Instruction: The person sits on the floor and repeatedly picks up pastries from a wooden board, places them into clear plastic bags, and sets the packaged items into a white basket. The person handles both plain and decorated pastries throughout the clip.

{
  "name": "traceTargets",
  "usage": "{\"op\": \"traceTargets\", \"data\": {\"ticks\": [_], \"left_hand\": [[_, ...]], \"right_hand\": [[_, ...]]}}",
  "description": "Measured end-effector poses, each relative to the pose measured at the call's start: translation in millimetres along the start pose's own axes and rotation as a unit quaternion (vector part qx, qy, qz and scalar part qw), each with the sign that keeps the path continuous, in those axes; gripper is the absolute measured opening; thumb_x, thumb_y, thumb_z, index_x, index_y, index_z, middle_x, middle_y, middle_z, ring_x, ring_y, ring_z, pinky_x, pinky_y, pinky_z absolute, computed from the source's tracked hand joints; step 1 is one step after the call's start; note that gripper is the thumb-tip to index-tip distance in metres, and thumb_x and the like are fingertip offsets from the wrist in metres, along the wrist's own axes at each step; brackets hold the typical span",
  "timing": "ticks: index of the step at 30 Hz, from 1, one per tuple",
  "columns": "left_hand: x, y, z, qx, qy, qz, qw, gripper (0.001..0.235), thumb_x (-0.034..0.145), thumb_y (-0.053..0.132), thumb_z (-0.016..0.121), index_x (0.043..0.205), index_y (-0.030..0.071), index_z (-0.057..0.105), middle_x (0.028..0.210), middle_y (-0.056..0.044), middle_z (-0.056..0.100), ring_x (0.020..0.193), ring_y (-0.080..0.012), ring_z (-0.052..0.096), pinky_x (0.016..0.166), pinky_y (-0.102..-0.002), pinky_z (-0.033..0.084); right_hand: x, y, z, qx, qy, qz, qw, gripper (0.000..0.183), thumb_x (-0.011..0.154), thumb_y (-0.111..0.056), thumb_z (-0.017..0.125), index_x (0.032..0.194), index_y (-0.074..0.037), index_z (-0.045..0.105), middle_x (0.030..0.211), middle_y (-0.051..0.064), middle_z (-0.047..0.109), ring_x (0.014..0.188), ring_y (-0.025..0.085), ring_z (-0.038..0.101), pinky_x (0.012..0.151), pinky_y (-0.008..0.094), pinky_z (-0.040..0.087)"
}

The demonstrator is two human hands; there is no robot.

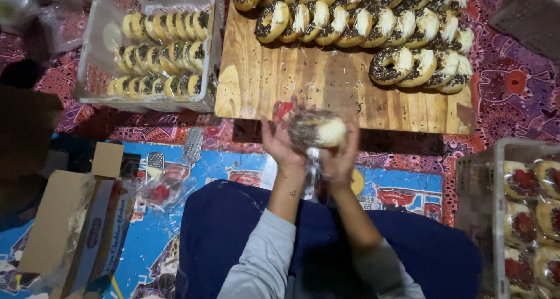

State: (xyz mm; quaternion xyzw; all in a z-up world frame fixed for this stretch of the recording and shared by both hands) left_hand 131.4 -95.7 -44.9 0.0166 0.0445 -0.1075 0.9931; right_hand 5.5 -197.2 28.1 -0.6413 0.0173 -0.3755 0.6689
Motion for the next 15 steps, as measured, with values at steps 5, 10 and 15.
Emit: {"op": "traceTargets", "data": {"ticks": [5,10,15], "left_hand": [[-12.9,11.4,7.2,0.041,0.029,0.012,0.999,0.068,0.095,0.061,0.048,0.142,0.012,0.052,0.142,-0.019,0.057,0.124,-0.0399,0.059,0.106,-0.058,0.047],[-38.7,-8.5,10.5,0.111,0.007,-0.052,0.992,0.082,0.101,0.060,0.057,0.154,-0.001,0.041,0.149,-0.022,0.051,0.128,-0.0361,0.060,0.109,-0.050,0.052],[-99.7,10.6,38.1,0.461,-0.028,0.052,0.885,0.109,0.080,0.056,0.076,0.157,0.005,0.018,0.155,-0.020,0.033,0.136,-0.0401,0.043,0.107,-0.060,0.034]], "right_hand": [[-2.5,-29.3,30.7,-0.238,-0.068,-0.009,0.969,0.089,0.072,-0.006,0.080,0.152,0.003,0.041,0.149,0.024,0.046,0.142,0.032,0.046,0.118,0.045,0.039],[-5.9,-41.1,33.9,-0.125,-0.045,0.053,0.990,0.083,0.073,0.001,0.071,0.151,-0.006,0.042,0.146,0.020,0.056,0.126,0.029,0.062,0.107,0.039,0.051],[-0.8,-28.1,25.7,-0.245,-0.062,0.034,0.967,0.066,0.082,0.003,0.057,0.147,-0.009,0.058,0.151,0.012,0.061,0.109,0.022,0.071,0.089,0.033,0.058]]}}
Point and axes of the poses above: each hand's wrist, its own x-axis towards the middle knuckle, its own z-axis out of the palm, y = z × x, the point moved 7 cm from there along x, towards the middle knuckle
